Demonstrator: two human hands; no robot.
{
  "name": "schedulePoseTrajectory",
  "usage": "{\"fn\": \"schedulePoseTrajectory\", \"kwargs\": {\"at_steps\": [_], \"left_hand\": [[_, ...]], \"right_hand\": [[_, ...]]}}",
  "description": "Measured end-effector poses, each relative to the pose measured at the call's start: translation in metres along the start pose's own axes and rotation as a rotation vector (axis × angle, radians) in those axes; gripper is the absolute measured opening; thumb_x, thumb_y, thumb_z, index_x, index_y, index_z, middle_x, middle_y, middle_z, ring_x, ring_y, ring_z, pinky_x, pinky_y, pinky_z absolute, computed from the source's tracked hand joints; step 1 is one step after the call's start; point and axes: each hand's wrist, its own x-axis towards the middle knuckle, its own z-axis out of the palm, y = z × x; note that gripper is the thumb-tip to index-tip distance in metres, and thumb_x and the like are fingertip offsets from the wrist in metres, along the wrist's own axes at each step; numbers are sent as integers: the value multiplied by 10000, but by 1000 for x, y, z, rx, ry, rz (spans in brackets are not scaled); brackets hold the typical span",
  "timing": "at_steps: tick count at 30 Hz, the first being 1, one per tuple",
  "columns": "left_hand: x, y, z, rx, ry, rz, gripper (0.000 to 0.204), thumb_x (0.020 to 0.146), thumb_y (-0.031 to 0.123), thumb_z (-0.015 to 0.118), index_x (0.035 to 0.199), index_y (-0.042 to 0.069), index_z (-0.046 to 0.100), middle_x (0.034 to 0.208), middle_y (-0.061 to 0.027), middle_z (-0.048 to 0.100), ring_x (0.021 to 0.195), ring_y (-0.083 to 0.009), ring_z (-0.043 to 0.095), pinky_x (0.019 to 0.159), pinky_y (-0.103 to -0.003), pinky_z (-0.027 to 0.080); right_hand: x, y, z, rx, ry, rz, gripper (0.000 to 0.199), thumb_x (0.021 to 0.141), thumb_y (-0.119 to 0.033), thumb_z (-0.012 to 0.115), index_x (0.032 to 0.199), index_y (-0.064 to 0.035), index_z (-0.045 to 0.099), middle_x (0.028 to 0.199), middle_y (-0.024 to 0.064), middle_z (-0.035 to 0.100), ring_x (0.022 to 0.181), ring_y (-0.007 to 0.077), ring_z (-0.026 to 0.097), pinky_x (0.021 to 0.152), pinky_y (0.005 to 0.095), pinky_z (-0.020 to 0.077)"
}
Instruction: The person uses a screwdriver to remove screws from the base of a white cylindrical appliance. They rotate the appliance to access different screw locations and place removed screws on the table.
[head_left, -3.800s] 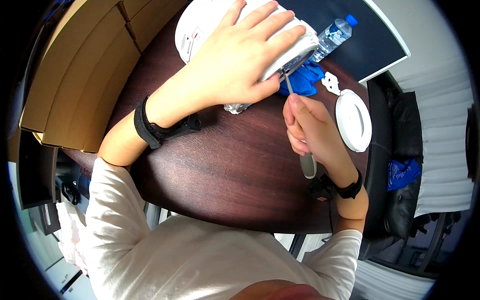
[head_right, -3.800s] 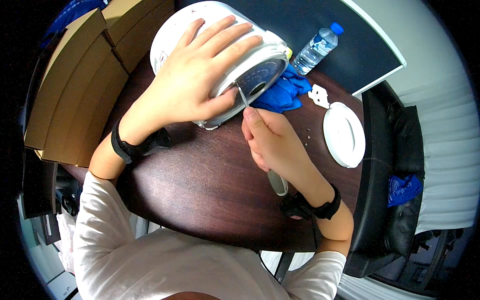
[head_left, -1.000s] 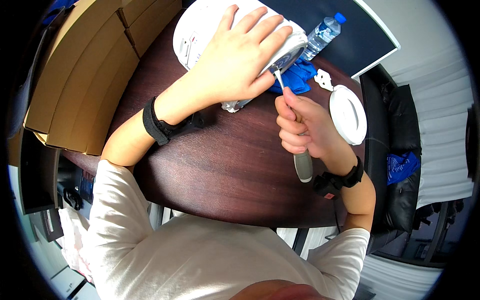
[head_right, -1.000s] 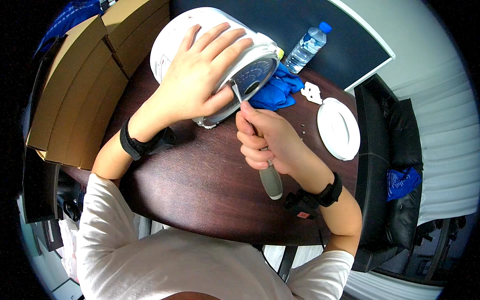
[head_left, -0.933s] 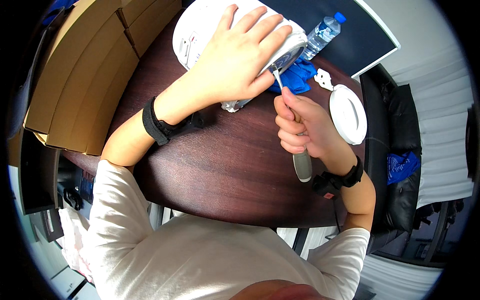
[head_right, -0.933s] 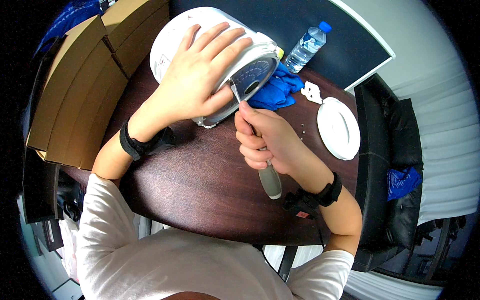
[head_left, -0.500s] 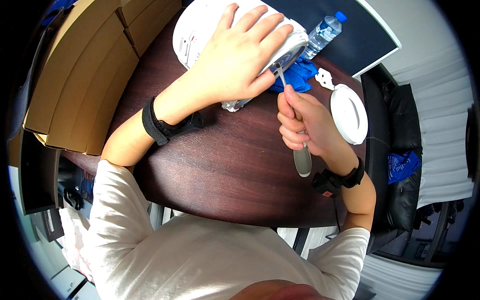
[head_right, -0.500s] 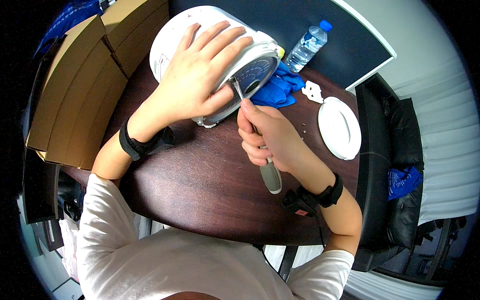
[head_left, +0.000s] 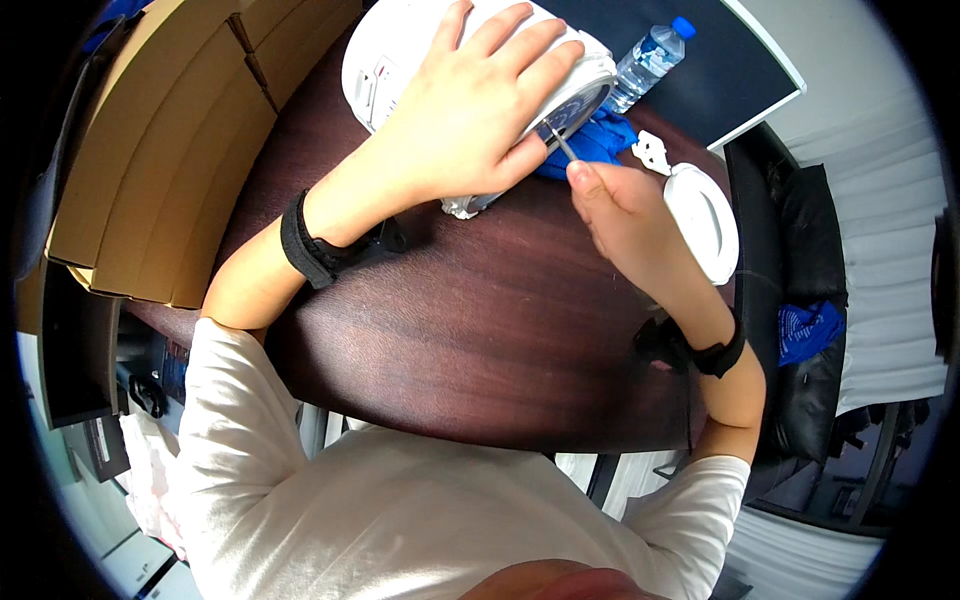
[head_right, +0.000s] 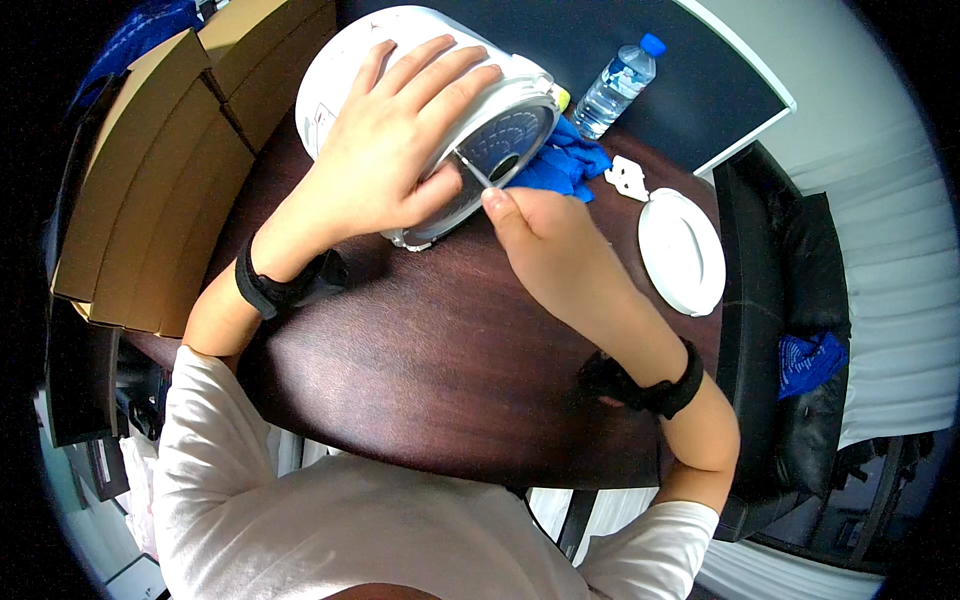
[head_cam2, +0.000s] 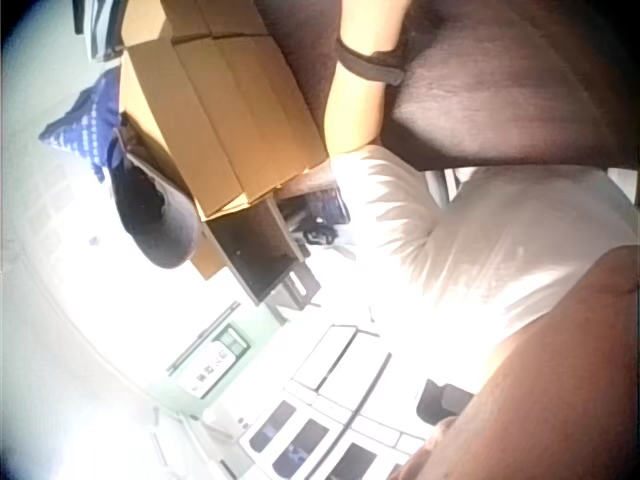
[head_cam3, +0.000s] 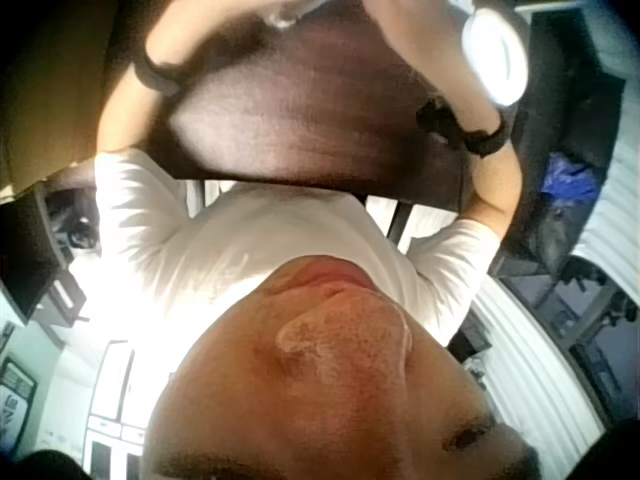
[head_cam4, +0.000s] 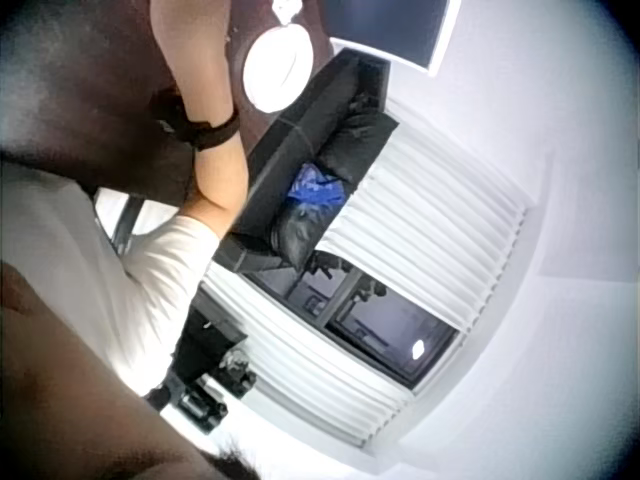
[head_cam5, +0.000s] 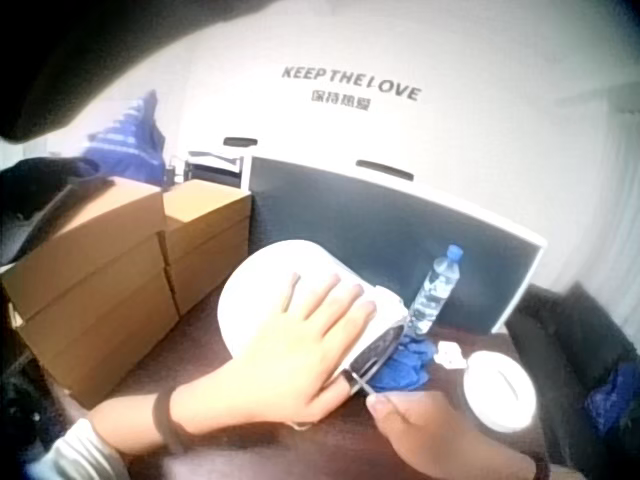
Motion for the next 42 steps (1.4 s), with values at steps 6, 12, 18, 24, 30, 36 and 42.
{"fn": "schedulePoseTrajectory", "kwargs": {"at_steps": [6, 12, 18, 24, 30, 36, 42], "left_hand": [[1, 0, -1, -12, 1, 0, 713, 650, 231, 560, 1335, 64, 454, 1368, -169, 464, 1296, -356, 400, 1069, -562, 253], [1, -1, 0, -14, -2, 7, 715, 658, 241, 559, 1343, 65, 451, 1371, -169, 464, 1296, -353, 402, 1070, -558, 252], [-1, -1, 0, 2, 4, 5, 709, 667, 254, 562, 1341, 61, 452, 1370, -169, 465, 1294, -353, 405, 1070, -553, 253], [2, 0, -1, -5, 8, 13, 697, 669, 253, 560, 1330, 56, 462, 1357, -171, 475, 1285, -354, 412, 1061, -550, 260], [2, 0, -1, -13, 15, 14, 688, 670, 253, 564, 1321, 52, 467, 1351, -172, 479, 1279, -355, 417, 1056, -550, 264], [2, 0, -1, -15, 12, 8, 684, 675, 257, 567, 1320, 56, 466, 1346, -171, 481, 1279, -354, 417, 1058, -554, 262], [2, 1, -1, -11, 11, 2, 687, 675, 256, 569, 1326, 64, 464, 1352, -168, 479, 1286, -354, 413, 1065, -559, 257]], "right_hand": [[-4, -18, -10, -1119, 365, -432, 285, 916, -288, 591, 704, -109, 527, 499, 57, 523, 453, 235, 581, 436, 328, 447], [-6, -13, -11, -1012, 390, -404, 304, 943, -311, 560, 713, -115, 526, 496, 47, 508, 420, 190, 546, 419, 298, 423], [-14, -5, -8, 441, -140, 277, 420, 1025, -376, 403, 712, -100, 456, 496, -40, 333, 375, 58, 321, 363, 225, 278], [-9, -5, 2, 881, -275, 341, 434, 1027, -417, 381, 724, -108, 416, 511, -74, 261, 373, 38, 257, 351, 217, 213], [-5, -4, 6, 938, -356, 363, 435, 1029, -422, 370, 725, -113, 408, 515, -74, 268, 372, 40, 262, 355, 217, 223], [-6, -3, 9, 927, -344, 355, 439, 1028, -437, 365, 733, -115, 406, 523, -71, 277, 371, 42, 269, 356, 216, 236], [-7, -3, 14, 949, -329, 397, 435, 1026, -444, 364, 742, -117, 405, 531, -69, 278, 374, 43, 272, 356, 217, 239]]}}
